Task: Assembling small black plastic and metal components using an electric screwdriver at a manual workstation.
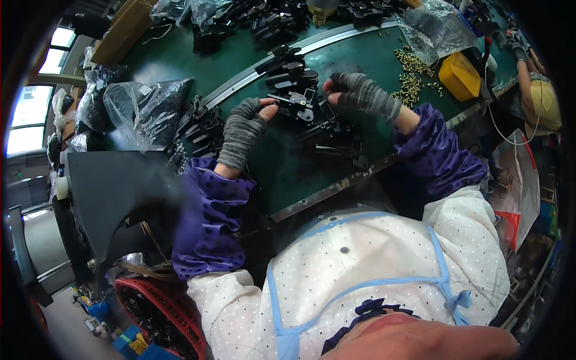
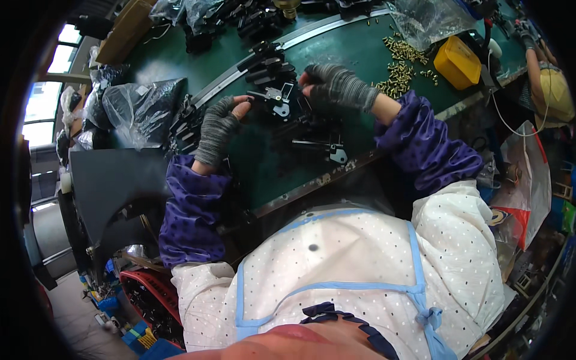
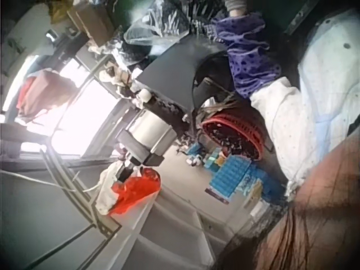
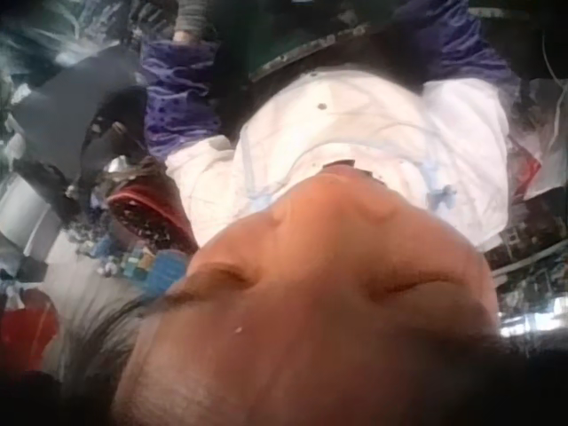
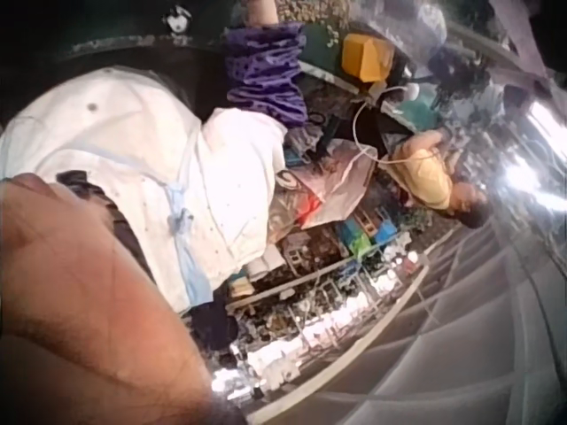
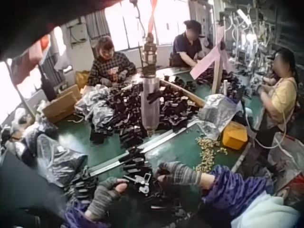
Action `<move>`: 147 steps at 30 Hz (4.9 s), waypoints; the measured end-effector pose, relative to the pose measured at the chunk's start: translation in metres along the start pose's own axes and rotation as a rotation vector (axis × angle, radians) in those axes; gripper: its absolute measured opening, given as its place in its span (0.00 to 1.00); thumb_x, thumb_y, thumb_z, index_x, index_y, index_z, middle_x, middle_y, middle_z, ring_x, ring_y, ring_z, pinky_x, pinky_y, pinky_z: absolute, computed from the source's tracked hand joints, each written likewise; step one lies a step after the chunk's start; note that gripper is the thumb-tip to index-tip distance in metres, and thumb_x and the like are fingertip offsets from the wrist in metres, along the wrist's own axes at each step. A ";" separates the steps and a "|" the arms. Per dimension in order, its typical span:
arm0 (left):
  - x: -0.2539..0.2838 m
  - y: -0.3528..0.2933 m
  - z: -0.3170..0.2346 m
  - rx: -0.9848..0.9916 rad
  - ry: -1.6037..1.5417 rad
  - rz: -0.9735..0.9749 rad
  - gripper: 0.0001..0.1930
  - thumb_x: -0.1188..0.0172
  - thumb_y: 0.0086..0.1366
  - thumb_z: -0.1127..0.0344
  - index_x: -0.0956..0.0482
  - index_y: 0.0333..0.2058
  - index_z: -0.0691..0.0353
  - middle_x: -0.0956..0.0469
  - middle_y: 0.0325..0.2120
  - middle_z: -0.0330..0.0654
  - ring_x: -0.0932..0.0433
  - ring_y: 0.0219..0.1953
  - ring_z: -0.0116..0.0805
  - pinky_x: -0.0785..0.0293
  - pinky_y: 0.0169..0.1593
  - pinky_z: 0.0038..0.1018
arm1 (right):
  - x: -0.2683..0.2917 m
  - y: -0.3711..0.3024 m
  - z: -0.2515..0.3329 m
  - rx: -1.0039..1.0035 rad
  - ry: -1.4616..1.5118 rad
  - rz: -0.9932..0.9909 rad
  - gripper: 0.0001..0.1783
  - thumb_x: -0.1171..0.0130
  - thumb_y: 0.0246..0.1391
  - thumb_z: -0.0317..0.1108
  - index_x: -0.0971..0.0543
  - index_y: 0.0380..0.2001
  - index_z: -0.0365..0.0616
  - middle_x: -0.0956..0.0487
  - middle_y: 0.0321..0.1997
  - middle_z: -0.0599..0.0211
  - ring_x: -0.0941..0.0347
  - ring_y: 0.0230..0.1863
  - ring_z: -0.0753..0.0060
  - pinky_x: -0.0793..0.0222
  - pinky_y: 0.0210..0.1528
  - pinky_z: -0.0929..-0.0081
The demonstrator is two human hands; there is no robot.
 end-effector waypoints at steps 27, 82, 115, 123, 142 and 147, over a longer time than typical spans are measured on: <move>-0.081 -0.062 -0.079 -0.902 0.626 -0.377 0.13 0.37 0.45 0.70 0.24 0.33 0.56 0.24 0.30 0.40 0.25 0.30 0.40 0.28 0.32 0.31 | -0.026 -0.023 -0.004 -0.234 0.291 0.173 0.10 0.43 0.48 0.34 0.23 0.32 0.39 0.26 0.23 0.76 0.37 0.22 0.89 0.39 0.25 0.88; -0.082 -0.047 -0.068 -0.824 0.355 -0.387 0.10 0.35 0.43 0.70 0.28 0.23 0.59 0.29 0.23 0.41 0.29 0.29 0.43 0.32 0.32 0.33 | 0.005 0.022 0.071 0.298 0.504 -0.122 0.21 0.33 0.35 0.37 0.27 0.34 0.39 0.27 0.33 0.66 0.30 0.34 0.74 0.31 0.33 0.74; 0.191 0.090 0.144 0.104 0.608 -0.064 0.12 0.39 0.46 0.76 0.26 0.32 0.60 0.25 0.26 0.36 0.29 0.31 0.26 0.31 0.35 0.24 | 0.029 -0.050 -0.004 -0.016 -0.219 -0.076 0.08 0.45 0.43 0.22 0.26 0.31 0.38 0.24 0.25 0.63 0.28 0.27 0.76 0.31 0.32 0.79; 0.206 0.062 0.100 -0.073 0.491 -0.454 0.07 0.38 0.47 0.72 0.26 0.27 0.60 0.27 0.22 0.35 0.31 0.27 0.27 0.32 0.33 0.26 | 0.028 -0.076 0.010 0.041 -0.261 -0.085 0.07 0.46 0.47 0.25 0.25 0.32 0.38 0.24 0.27 0.65 0.28 0.30 0.78 0.32 0.35 0.79; -0.011 -0.007 0.003 -0.436 0.972 0.021 0.17 0.40 0.46 0.69 0.29 0.37 0.58 0.28 0.36 0.47 0.29 0.40 0.48 0.31 0.41 0.38 | 0.019 -0.089 0.019 0.050 -0.230 -0.088 0.08 0.46 0.47 0.26 0.25 0.34 0.39 0.24 0.27 0.66 0.28 0.32 0.75 0.32 0.37 0.78; -0.009 -0.024 -0.039 -0.408 0.772 -0.036 0.15 0.41 0.46 0.72 0.27 0.37 0.59 0.26 0.33 0.46 0.27 0.38 0.49 0.28 0.39 0.34 | 0.017 -0.102 0.003 -0.111 0.214 -0.073 0.10 0.44 0.49 0.30 0.25 0.35 0.37 0.25 0.30 0.72 0.31 0.31 0.84 0.32 0.35 0.84</move>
Point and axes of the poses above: each hand's wrist, its own y-axis towards the middle knuckle, its own x-axis out of the back of the hand, z = x × y, the point moved 10 cm from there along y, towards the middle knuckle
